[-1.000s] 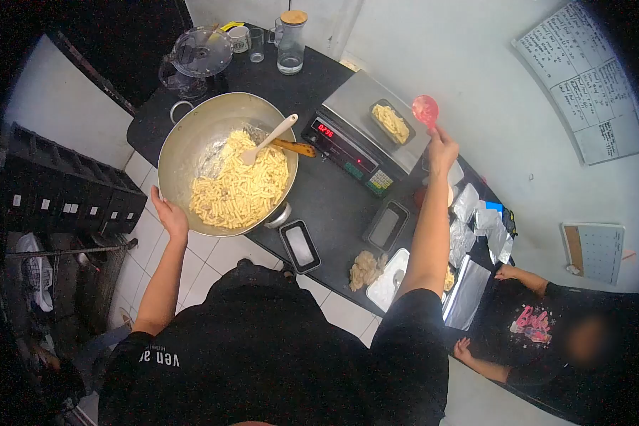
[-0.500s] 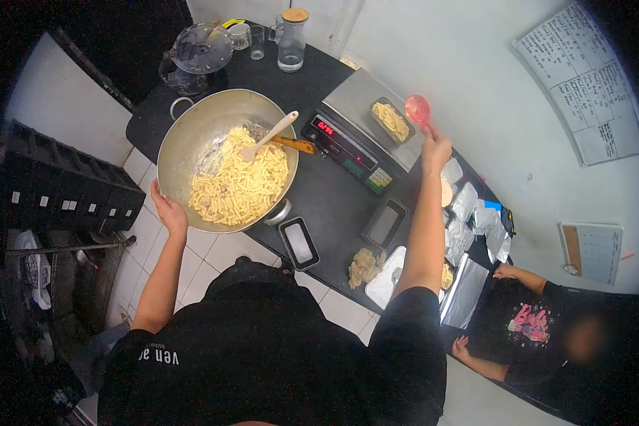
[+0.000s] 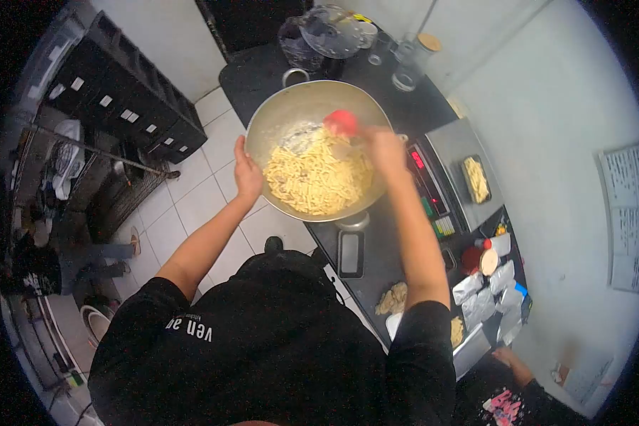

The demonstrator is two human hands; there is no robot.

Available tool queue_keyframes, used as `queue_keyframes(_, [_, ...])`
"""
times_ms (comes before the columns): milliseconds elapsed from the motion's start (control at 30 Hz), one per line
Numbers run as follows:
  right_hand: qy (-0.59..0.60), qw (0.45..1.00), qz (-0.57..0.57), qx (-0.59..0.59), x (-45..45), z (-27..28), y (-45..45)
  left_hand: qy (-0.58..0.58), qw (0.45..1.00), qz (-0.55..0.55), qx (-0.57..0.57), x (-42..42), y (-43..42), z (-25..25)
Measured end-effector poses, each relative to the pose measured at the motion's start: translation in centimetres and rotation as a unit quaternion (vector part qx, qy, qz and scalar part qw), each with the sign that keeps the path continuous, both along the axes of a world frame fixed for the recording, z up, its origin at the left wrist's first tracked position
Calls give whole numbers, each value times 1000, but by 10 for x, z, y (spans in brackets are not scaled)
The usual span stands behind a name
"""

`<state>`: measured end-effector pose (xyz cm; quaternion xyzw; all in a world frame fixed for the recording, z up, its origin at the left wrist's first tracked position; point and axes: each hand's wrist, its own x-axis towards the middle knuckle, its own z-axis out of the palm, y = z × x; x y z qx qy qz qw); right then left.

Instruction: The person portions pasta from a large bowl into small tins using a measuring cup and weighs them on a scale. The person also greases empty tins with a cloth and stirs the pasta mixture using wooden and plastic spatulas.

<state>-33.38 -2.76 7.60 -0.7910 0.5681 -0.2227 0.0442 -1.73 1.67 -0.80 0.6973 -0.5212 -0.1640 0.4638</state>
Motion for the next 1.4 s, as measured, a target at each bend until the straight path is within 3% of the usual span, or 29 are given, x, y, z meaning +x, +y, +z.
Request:
queue_keyframes(100, [146, 988, 29, 42, 75, -27, -29, 19, 999, -13, -29, -2, 1, 6])
queue_keyframes(200, [209, 973, 14, 98, 102, -75, -63, 65, 996, -44, 36, 0, 5, 16])
queue_keyframes(300, [220, 971, 12, 93, 106, -94, -74, 67, 997, -42, 6, 2, 2, 6])
queue_keyframes(400, [157, 973, -40, 165, 121, -61, -60, 81, 996, -32, 6, 4, 7, 16])
queue_keyframes(467, [58, 984, -76, 151, 126, -85, -56, 83, 996, -35, -5, 0, 4, 10])
queue_keyframes(533, [108, 976, -96, 163, 130, -107, -54, 112, 993, -46, 5, -1, 2, 10])
queue_keyframes(600, [197, 970, -43, 140, 134, -102, -52, 144, 987, -65, 24, -2, 5, 17])
queue_keyframes(633, [200, 968, -54, 140, 132, -95, -52, 107, 993, -59, -10, 0, 3, 13])
queue_keyframes(800, [123, 980, -85, 135, 127, -81, -60, 53, 997, -43, -39, -2, 2, 16])
queue_keyframes(900, [125, 974, -96, 160, 130, -80, -60, 124, 991, -20, 45, -2, 5, 26])
queue_keyframes(967, [134, 974, -78, 162, 130, -82, -59, 38, 996, -46, -65, 3, 0, 3])
queue_keyframes(1000, [128, 976, -68, 164, 130, -87, -59, 30, 997, -38, -63, 5, 1, 4])
queue_keyframes(1167, [149, 977, 17, 150, 128, -75, -52, 96, 994, -47, -10, 2, 2, 11])
queue_keyframes(1400, [133, 983, 15, 122, 140, -108, -51, 98, 994, -47, 3, 2, 2, 12])
